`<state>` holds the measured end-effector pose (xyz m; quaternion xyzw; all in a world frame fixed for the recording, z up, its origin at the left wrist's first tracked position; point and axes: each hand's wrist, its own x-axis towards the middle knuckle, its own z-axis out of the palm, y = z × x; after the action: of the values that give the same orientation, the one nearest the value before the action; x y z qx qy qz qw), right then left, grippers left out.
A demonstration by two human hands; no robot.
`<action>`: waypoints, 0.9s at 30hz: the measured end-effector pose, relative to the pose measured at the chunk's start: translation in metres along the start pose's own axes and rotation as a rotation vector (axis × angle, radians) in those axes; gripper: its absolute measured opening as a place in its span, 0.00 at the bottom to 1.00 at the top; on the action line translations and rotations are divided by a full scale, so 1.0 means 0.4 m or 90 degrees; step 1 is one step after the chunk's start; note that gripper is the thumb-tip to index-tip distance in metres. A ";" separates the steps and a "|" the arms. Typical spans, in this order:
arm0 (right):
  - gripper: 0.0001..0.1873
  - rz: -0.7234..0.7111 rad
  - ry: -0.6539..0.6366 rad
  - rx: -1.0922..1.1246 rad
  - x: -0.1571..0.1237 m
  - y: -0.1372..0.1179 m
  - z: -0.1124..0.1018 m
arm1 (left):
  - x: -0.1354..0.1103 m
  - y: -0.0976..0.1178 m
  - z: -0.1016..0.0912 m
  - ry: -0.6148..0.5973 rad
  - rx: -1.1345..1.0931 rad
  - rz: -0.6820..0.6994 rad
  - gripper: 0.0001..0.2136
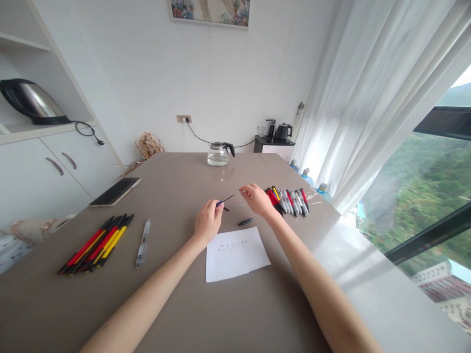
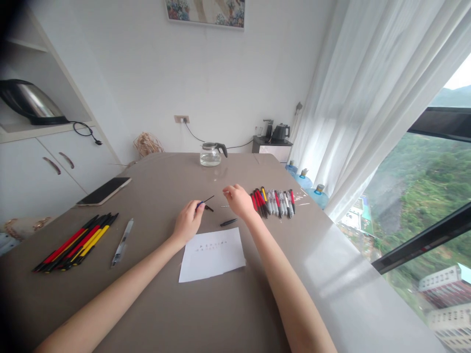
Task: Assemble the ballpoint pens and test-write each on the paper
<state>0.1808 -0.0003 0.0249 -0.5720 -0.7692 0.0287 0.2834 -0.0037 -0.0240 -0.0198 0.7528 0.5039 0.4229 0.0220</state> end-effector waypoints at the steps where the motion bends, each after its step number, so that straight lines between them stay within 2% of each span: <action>1: 0.13 0.004 -0.034 -0.034 -0.004 0.010 0.022 | 0.000 0.001 0.000 0.001 -0.002 0.001 0.12; 5: 0.10 0.030 -0.121 -0.137 -0.019 0.024 0.080 | 0.000 0.004 0.000 0.008 -0.003 0.008 0.11; 11: 0.10 0.044 -0.138 -0.131 -0.019 0.020 0.085 | 0.002 0.002 -0.002 0.008 0.042 0.015 0.12; 16: 0.11 0.051 -0.123 -0.074 0.003 0.039 0.026 | 0.002 -0.002 -0.001 -0.004 0.097 0.011 0.13; 19: 0.08 0.010 -0.076 0.071 0.015 0.049 -0.034 | 0.001 -0.003 0.001 -0.010 0.119 0.006 0.14; 22: 0.09 -0.032 -0.058 0.136 0.017 0.040 -0.079 | 0.000 -0.005 0.001 -0.017 0.130 0.006 0.14; 27: 0.09 -0.069 -0.049 0.169 0.011 0.001 -0.089 | -0.001 -0.006 0.002 -0.020 0.142 0.008 0.14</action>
<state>0.1971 -0.0062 0.0561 -0.4858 -0.7984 0.1371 0.3281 -0.0050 -0.0228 -0.0214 0.7604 0.5428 0.3521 -0.0568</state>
